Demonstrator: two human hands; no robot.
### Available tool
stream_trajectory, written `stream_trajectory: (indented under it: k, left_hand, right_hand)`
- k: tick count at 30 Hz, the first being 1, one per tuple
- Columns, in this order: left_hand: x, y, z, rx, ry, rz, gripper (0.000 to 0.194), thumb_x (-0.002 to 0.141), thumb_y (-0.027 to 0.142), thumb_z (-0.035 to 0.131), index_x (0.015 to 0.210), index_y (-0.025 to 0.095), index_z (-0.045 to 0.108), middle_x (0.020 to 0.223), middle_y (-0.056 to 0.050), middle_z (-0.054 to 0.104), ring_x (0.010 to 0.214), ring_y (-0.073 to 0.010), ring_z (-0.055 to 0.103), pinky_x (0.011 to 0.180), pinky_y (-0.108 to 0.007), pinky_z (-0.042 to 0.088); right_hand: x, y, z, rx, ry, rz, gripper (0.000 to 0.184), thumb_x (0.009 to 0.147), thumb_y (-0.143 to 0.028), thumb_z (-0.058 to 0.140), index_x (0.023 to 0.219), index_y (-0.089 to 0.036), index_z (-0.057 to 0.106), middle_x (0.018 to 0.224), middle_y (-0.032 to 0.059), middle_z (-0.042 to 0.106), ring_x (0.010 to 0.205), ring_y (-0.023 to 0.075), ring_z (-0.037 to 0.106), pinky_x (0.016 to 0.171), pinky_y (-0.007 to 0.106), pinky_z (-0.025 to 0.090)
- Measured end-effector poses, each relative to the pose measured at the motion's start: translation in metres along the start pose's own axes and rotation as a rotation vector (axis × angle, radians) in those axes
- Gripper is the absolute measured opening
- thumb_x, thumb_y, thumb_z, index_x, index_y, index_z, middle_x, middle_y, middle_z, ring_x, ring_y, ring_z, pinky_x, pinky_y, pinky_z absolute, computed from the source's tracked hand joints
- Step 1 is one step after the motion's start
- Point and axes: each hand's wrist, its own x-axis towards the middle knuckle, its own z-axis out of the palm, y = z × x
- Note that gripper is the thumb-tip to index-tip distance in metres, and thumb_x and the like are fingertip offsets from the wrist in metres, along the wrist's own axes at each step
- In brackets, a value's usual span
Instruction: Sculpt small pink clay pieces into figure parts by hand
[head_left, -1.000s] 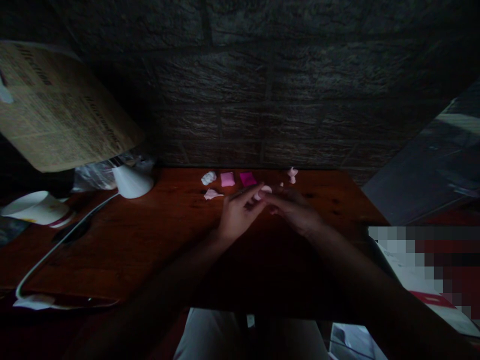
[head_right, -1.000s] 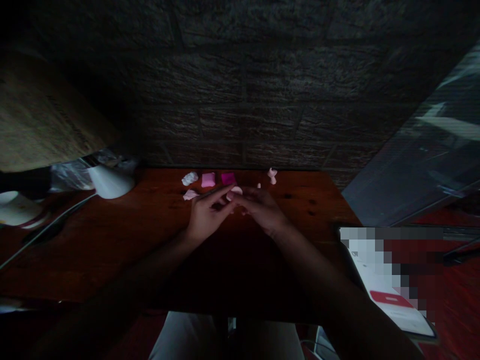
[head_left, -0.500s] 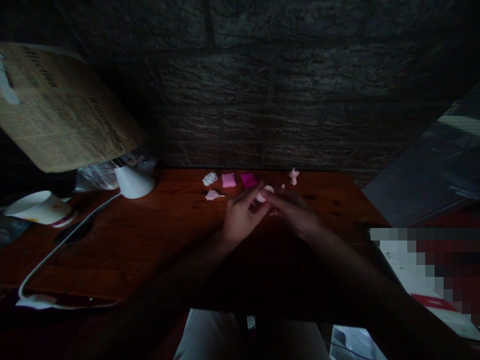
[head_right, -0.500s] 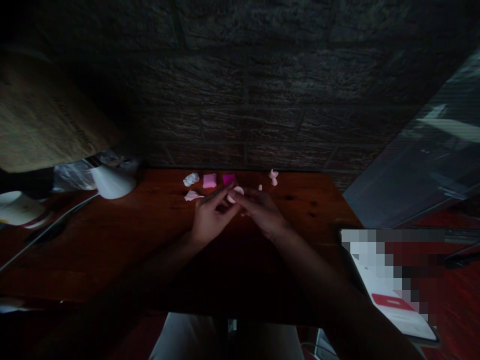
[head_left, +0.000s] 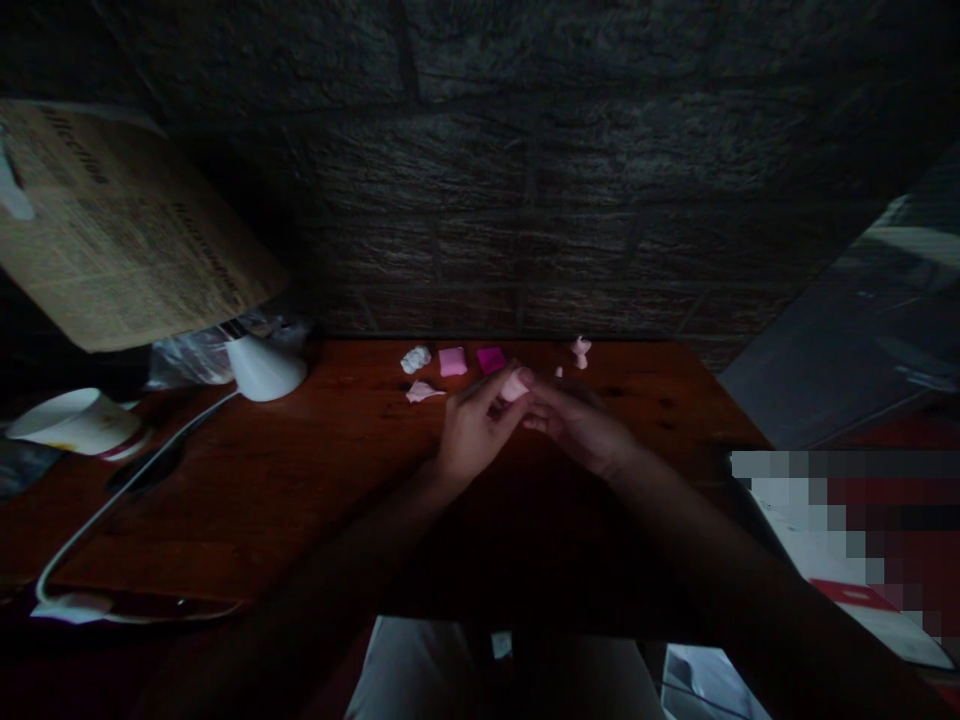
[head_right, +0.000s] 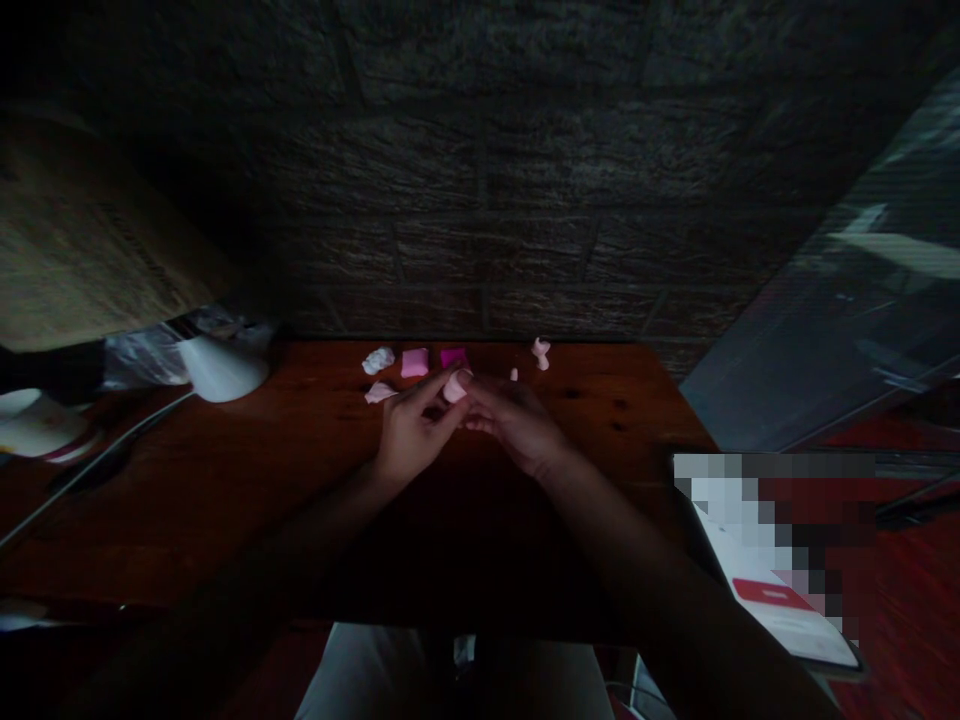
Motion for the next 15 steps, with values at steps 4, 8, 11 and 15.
stream_trajectory:
  k: [4, 8, 11, 15]
  left_hand:
    - [-0.0005, -0.0007, -0.0006, -0.011, -0.020, 0.004, 0.033, 0.091, 0.017, 0.066, 0.124, 0.016, 0.071, 0.097, -0.006, 0.081, 0.061, -0.0107, 0.067, 0.062, -0.023, 0.058]
    - [-0.0004, 0.0001, -0.0013, -0.002, -0.031, 0.026, 0.029, 0.092, 0.016, 0.066, 0.120, 0.014, 0.072, 0.096, -0.007, 0.080, 0.063, -0.0111, 0.069, 0.064, -0.023, 0.059]
    - [0.0001, 0.0006, -0.0013, -0.005, -0.045, 0.028, 0.027, 0.092, 0.015, 0.067, 0.119, 0.014, 0.073, 0.094, -0.007, 0.080, 0.066, -0.0119, 0.070, 0.067, -0.024, 0.059]
    - [0.0006, 0.0000, -0.0033, -0.037, -0.083, 0.013, 0.029, 0.092, 0.017, 0.068, 0.121, 0.015, 0.071, 0.094, -0.007, 0.080, 0.065, -0.0122, 0.070, 0.066, -0.024, 0.059]
  right_hand:
    - [-0.0002, 0.0010, 0.0006, -0.015, -0.027, -0.020, 0.033, 0.075, -0.052, 0.085, 0.087, -0.022, 0.078, 0.087, 0.0041, 0.076, 0.078, 0.0152, 0.067, 0.077, 0.029, 0.054]
    - [-0.0008, -0.0009, 0.0017, -0.031, -0.028, -0.020, 0.036, 0.071, -0.054, 0.087, 0.085, -0.022, 0.078, 0.085, 0.0033, 0.075, 0.077, 0.0144, 0.066, 0.075, 0.027, 0.053]
    - [-0.0020, -0.0032, 0.0040, -0.051, -0.017, -0.018, 0.036, 0.067, -0.053, 0.090, 0.081, -0.022, 0.078, 0.082, 0.0027, 0.074, 0.075, 0.0143, 0.065, 0.073, 0.027, 0.052]
    - [-0.0034, -0.0042, 0.0072, -0.038, -0.012, -0.028, 0.035, 0.066, -0.053, 0.089, 0.079, -0.022, 0.077, 0.079, 0.0013, 0.072, 0.072, 0.0139, 0.062, 0.072, 0.028, 0.051]
